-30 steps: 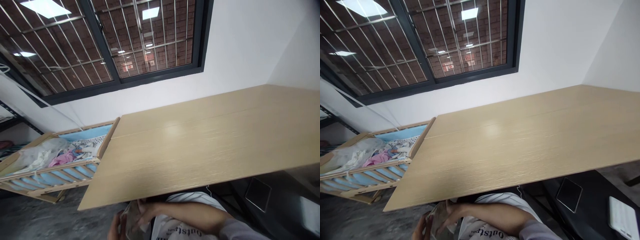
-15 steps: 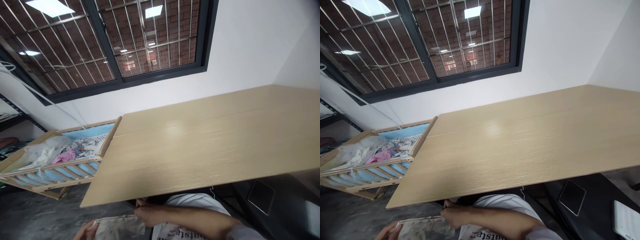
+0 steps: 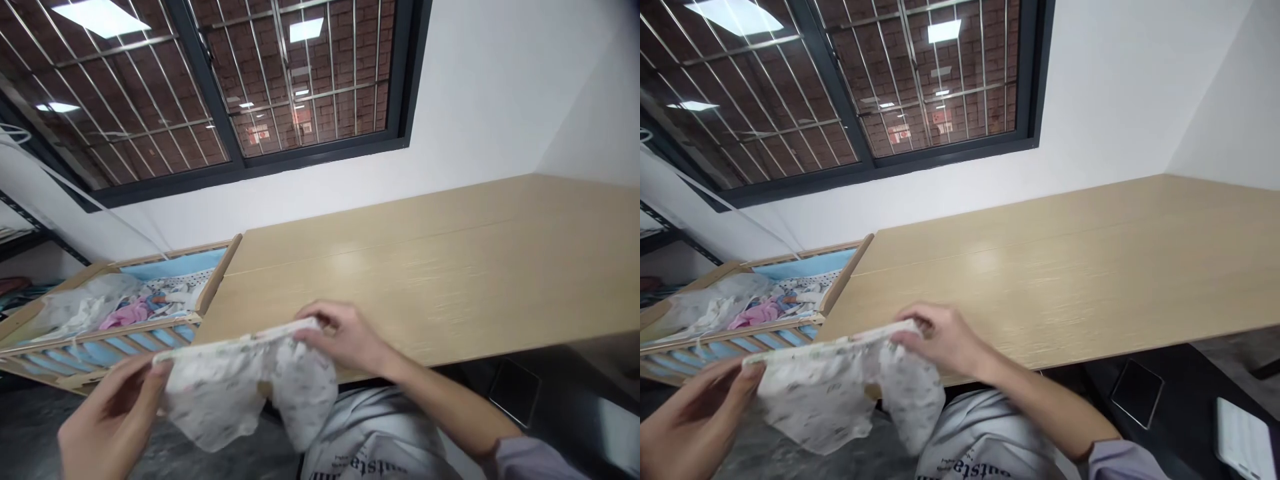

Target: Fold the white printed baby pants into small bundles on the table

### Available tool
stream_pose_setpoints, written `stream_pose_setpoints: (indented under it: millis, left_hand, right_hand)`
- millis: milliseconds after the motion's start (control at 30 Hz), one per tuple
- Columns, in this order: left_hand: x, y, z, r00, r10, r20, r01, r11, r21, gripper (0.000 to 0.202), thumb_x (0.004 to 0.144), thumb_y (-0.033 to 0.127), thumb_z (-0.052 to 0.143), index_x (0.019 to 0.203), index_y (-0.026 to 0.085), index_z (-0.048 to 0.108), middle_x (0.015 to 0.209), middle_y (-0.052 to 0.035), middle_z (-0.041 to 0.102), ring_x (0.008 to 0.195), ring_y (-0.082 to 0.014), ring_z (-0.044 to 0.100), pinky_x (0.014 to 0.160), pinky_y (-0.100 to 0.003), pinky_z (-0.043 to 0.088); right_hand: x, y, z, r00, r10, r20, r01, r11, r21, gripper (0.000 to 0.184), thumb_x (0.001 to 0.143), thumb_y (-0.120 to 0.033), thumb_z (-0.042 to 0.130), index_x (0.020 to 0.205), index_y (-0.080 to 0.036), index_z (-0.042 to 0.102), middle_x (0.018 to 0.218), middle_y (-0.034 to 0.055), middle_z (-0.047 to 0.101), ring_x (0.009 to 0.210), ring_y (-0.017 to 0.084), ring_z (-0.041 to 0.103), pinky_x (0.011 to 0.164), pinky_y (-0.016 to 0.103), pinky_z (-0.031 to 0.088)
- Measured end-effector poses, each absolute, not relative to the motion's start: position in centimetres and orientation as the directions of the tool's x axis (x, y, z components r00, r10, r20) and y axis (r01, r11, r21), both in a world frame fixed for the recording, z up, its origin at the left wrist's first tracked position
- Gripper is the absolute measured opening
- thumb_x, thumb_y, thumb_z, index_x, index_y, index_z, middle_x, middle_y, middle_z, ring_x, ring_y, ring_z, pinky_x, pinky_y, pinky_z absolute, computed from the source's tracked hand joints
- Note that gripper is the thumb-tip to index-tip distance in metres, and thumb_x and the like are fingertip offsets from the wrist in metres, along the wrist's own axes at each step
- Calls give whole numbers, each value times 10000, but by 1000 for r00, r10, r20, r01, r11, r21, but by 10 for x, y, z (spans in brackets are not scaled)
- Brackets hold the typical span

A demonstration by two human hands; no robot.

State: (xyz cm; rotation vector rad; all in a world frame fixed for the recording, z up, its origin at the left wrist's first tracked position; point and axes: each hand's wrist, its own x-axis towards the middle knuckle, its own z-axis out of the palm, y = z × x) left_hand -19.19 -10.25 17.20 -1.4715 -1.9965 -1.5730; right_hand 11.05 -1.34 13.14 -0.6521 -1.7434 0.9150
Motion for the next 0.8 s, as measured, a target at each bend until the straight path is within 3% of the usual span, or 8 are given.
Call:
stream_pose_setpoints:
  millis: [133, 200, 333, 467, 633, 800]
  left_hand:
    - [-139, -51, 207, -413, 637, 652, 680, -261, 685, 271, 752, 533, 753, 880, 294, 755, 902, 15, 783, 803, -232, 735, 810, -394, 651]
    - [-123, -18, 216, -329, 693, 642, 625, -349, 698, 339, 771, 521, 754, 947, 231, 756, 943, -31, 785, 815, -222, 743, 796, -365, 643]
    - [-106, 56, 210, -145, 792, 593, 654, -373, 658, 386, 848, 502, 668, 1023, 163, 727, 994, -63, 770, 852, -203, 736, 757, -290, 600]
    - [-96, 128, 174, 5, 900, 436, 773, -281, 569, 325, 942, 385, 537, 1089, 134, 682, 1085, -79, 744, 946, -193, 699, 848, -283, 549]
    - [-88, 192, 117, 73, 975, 209, 839, -174, 516, 197, 948, 279, 580, 974, 125, 701, 960, -57, 735, 908, -201, 679, 849, -317, 545]
    - [-84, 231, 78, 1, 996, 95, 888, -45, 459, 375, 954, 395, 628, 1255, 175, 597, 1259, -89, 624, 1065, -230, 645, 897, -447, 569]
  right_hand:
    - [166, 17, 185, -201, 812, 548, 29, 564, -825, 362, 795, -451, 797, 1019, -172, 743, 813, 42, 714, 650, 126, 590, 565, 253, 478]
    - [192, 38, 204, -248, 820, 516, 104, 552, -828, 382, 816, -458, 771, 1051, -158, 741, 786, 42, 708, 649, 131, 599, 561, 254, 478]
    - [230, 96, 212, -399, 839, 369, 294, 499, -815, 358, 913, -412, 657, 1172, -171, 712, 959, 70, 732, 812, 156, 666, 699, 269, 523]
    - [241, 161, 174, -449, 871, 200, 438, 410, -800, 253, 953, -305, 586, 1095, -128, 697, 880, 76, 722, 714, 139, 639, 659, 245, 497]
    - [223, 221, 109, -361, 931, 53, 654, 293, -697, 131, 846, -80, 596, 917, -117, 699, 958, 86, 734, 815, 147, 645, 698, 203, 482]
    - [204, 261, 69, -282, 959, 30, 713, 230, -662, 150, 765, -32, 641, 872, -119, 699, 904, 68, 743, 755, 145, 639, 692, 202, 478]
